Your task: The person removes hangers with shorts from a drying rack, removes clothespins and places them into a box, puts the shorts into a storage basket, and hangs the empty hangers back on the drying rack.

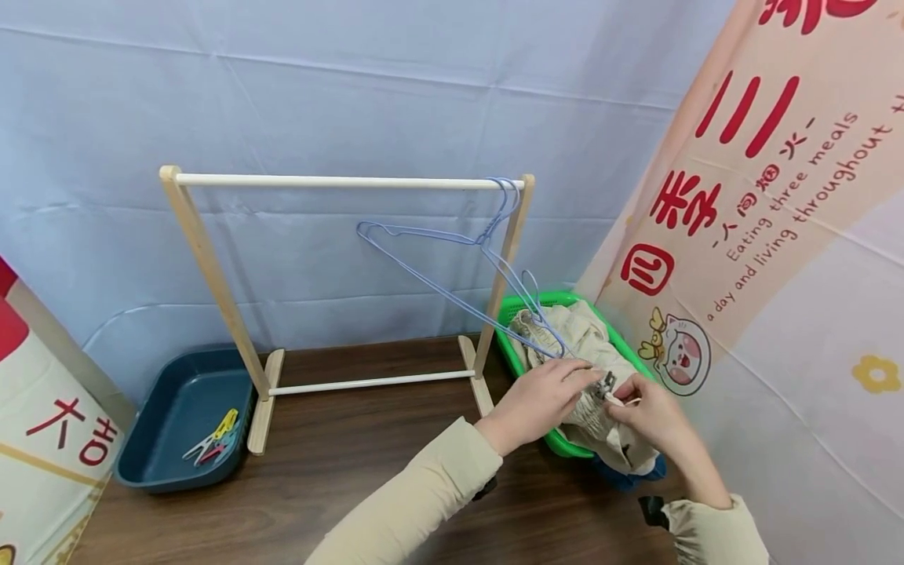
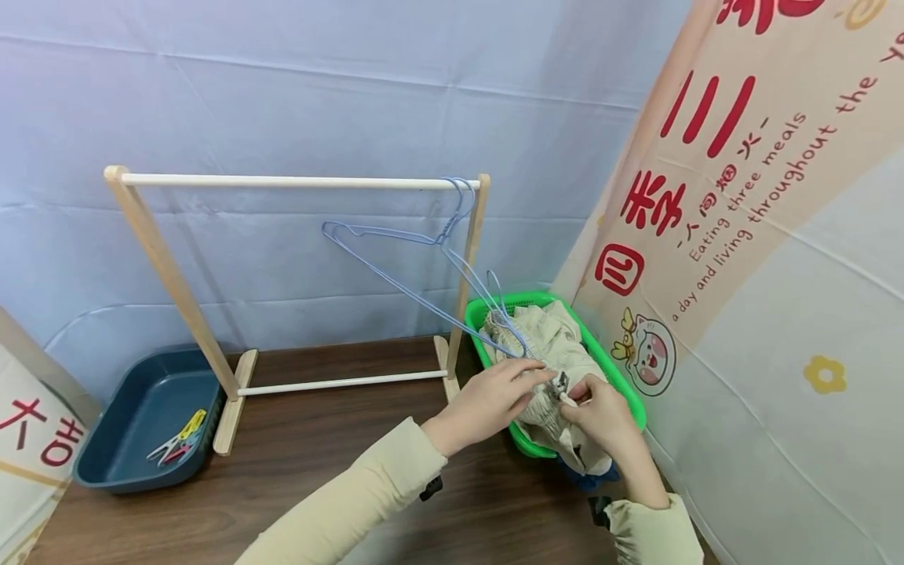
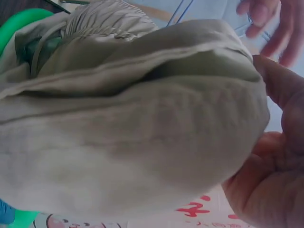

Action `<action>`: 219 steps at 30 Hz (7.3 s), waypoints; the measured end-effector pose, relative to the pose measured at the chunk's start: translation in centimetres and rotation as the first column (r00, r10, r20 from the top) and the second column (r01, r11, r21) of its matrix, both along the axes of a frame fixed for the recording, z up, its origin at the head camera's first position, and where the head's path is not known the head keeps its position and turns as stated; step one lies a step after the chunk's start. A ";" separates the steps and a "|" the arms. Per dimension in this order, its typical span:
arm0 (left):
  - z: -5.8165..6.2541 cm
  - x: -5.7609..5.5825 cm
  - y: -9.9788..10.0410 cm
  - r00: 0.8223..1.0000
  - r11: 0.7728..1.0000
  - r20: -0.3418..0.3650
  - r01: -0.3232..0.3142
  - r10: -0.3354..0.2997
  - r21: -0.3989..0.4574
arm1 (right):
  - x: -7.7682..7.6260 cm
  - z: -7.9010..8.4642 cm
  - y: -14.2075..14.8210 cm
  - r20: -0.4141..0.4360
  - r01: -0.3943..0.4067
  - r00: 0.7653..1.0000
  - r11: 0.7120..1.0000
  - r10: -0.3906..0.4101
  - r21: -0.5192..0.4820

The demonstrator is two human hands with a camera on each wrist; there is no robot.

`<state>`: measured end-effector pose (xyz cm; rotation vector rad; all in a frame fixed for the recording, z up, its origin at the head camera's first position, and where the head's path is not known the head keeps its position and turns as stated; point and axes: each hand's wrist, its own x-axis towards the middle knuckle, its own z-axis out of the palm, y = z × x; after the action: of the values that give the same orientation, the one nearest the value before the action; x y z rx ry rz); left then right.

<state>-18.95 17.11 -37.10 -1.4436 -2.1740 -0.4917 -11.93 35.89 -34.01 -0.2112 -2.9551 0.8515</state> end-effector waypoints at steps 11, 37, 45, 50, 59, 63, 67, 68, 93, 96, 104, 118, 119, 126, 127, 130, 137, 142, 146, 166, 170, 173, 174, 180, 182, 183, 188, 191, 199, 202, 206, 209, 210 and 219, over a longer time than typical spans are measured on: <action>0.0 0.6 0.4 0.984 0.975 -0.173 -0.080 0.044 -0.207 | -0.4 -0.5 -1.1 0.040 -0.099 0.994 0.993 0.102 -0.062; -1.3 -0.4 -0.1 0.985 0.996 -0.144 -0.089 0.090 0.013 | 0.0 -1.9 -0.5 0.069 -0.117 0.986 0.923 0.152 -0.368; -1.9 -0.5 -0.3 0.994 0.993 -0.085 -0.067 0.075 0.092 | -0.1 -2.0 0.2 0.134 -0.052 0.982 0.866 0.136 -0.497; -2.1 -1.1 -0.6 0.986 0.984 -0.146 -0.060 0.085 0.167 | 0.2 -2.2 1.1 0.193 0.020 0.977 0.874 0.085 -0.486; -2.2 -1.9 -1.8 0.984 0.981 -0.122 -0.108 0.128 0.160 | 0.4 -2.4 1.6 0.157 0.005 0.986 0.929 0.057 -0.369; -2.5 -2.1 -2.3 0.993 0.979 -0.040 -0.104 0.113 0.175 | 0.3 -2.3 1.4 0.117 -0.004 0.992 0.950 0.042 -0.312; -2.8 -2.4 -2.7 0.990 0.965 0.092 -0.123 0.104 0.233 | 0.1 -2.3 1.2 0.090 -0.018 0.995 0.968 0.042 -0.249; -2.9 -2.5 -2.9 0.986 0.958 0.127 -0.136 0.107 0.251 | 0.0 -2.3 1.1 0.081 -0.022 0.996 0.974 0.042 -0.226; -10.6 -9.0 -16.5 0.714 0.595 0.545 -0.686 0.439 0.420 | -1.8 -4.1 1.3 0.125 0.004 0.992 0.997 0.006 -0.074; -11.4 -9.4 -18.6 0.646 0.515 0.603 -0.754 0.467 0.409 | -2.0 -4.0 1.6 0.146 0.033 0.989 0.998 -0.024 -0.060; -12.8 -9.8 -23.2 0.517 0.370 0.650 -0.855 0.557 0.364 | -1.9 -4.4 2.3 0.186 0.098 0.979 0.992 -0.081 -0.080; -14.4 -8.6 -30.9 0.317 0.116 0.694 -0.940 0.647 0.321 | -1.9 -5.3 3.6 0.194 0.139 0.975 0.980 -0.110 -0.142; -14.5 -8.4 -31.3 0.294 0.090 0.703 -0.945 0.648 0.313 | -1.9 -5.3 3.7 0.190 0.151 0.974 0.978 -0.123 -0.141; -14.9 -7.2 -34.1 0.115 -0.048 0.753 -0.980 0.648 0.191 | -1.9 -5.6 3.8 0.157 0.185 0.973 0.978 -0.169 -0.095; -15.0 -7.1 -34.4 0.096 -0.050 0.760 -0.985 0.643 0.167 | -1.9 -5.6 3.8 0.154 0.187 0.973 0.978 -0.172 -0.090; -15.3 -6.6 -35.4 0.041 -0.039 0.782 -0.996 0.622 0.084 | -1.9 -5.6 3.9 0.152 0.196 0.972 0.977 -0.182 -0.084; -16.0 -5.7 -38.0 -0.093 0.061 0.789 -0.985 0.608 -0.163 | -1.8 -5.7 3.8 0.129 0.210 0.972 0.974 -0.198 -0.085; -15.9 -5.2 -39.0 -0.138 0.147 0.766 -0.945 0.628 -0.291 | -1.8 -5.9 3.9 0.113 0.203 0.974 0.977 -0.194 -0.072; -16.0 -5.2 -39.4 -0.139 0.182 0.750 -0.927 0.646 -0.328 | -1.7 -6.0 3.8 0.111 0.215 0.973 0.973 -0.205 -0.083; -15.8 -5.4 -39.0 -0.151 0.203 0.732 -0.906 0.664 -0.371 | -1.2 -6.7 3.4 -0.033 0.354 0.930 0.918 -0.365 -0.177; -16.0 -5.7 -38.8 -0.147 0.183 0.757 -0.924 0.637 -0.334 | -1.0 -6.5 3.4 -0.029 0.361 0.927 0.910 -0.374 -0.204; -16.0 -5.9 -38.4 -0.123 0.160 0.778 -0.948 0.616 -0.276 | -0.9 -6.4 3.5 -0.016 0.369 0.924 0.900 -0.383 -0.234; -15.9 -6.0 -38.2 -0.112 0.154 0.785 -0.954 0.610 -0.256 | -0.8 -6.4 3.5 -0.016 0.374 0.921 0.895 -0.389 -0.242; -15.4 -6.9 -36.6 -0.022 0.129 0.793 -0.983 0.608 -0.127 | -0.6 -6.4 3.9 -0.066 0.431 0.886 0.867 -0.459 -0.250; -15.0 -7.2 -35.9 0.008 0.126 0.792 -0.988 0.611 -0.088 | -0.5 -6.4 4.1 -0.084 0.458 0.869 0.858 -0.487 -0.233; -14.8 -7.3 -35.6 0.022 0.125 0.789 -0.990 0.614 -0.070 | -0.4 -6.4 4.2 -0.092 0.474 0.860 0.852 -0.502 -0.224; -13.8 -7.9 -33.6 0.080 0.138 0.778 -0.990 0.623 -0.009 | -0.1 -6.0 4.7 -0.118 0.514 0.827 0.824 -0.550 -0.239; -13.2 -8.3 -32.4 0.133 0.171 0.773 -0.985 0.620 0.032 | 0.1 -5.7 5.0 -0.130 0.533 0.811 0.812 -0.571 -0.240; -12.0 -9.2 -29.1 0.290 0.314 0.744 -0.943 0.601 0.114 | 0.6 -5.0 6.1 -0.212 0.574 0.761 0.788 -0.613 -0.221; -11.6 -9.3 -27.9 0.337 0.377 0.727 -0.919 0.598 0.116 | 1.0 -4.8 6.3 -0.268 0.563 0.747 0.794 -0.608 -0.229; -11.2 -9.3 -26.4 0.393 0.467 0.702 -0.879 0.594 0.097 | 1.3 -4.4 6.5 -0.357 0.524 0.732 0.814 -0.580 -0.250; -11.0 -9.5 -25.2 0.432 0.517 0.677 -0.851 0.595 0.089 | 1.5 -4.0 6.5 -0.408 0.502 0.719 0.826 -0.563 -0.257; -10.9 -9.5 -24.8 0.445 0.533 0.669 -0.842 0.595 0.087 | 1.6 -3.9 6.5 -0.424 0.497 0.712 0.828 -0.560 -0.260; -9.9 -9.1 -21.1 0.540 0.647 0.622 -0.759 0.567 0.069 | 1.9 -3.6 7.2 -0.412 0.479 0.721 0.830 -0.557 -0.285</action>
<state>-28.09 -4.01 -46.98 -0.1639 -2.6791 -1.0028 -10.05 43.06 -37.56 -0.6935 -2.1836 0.8862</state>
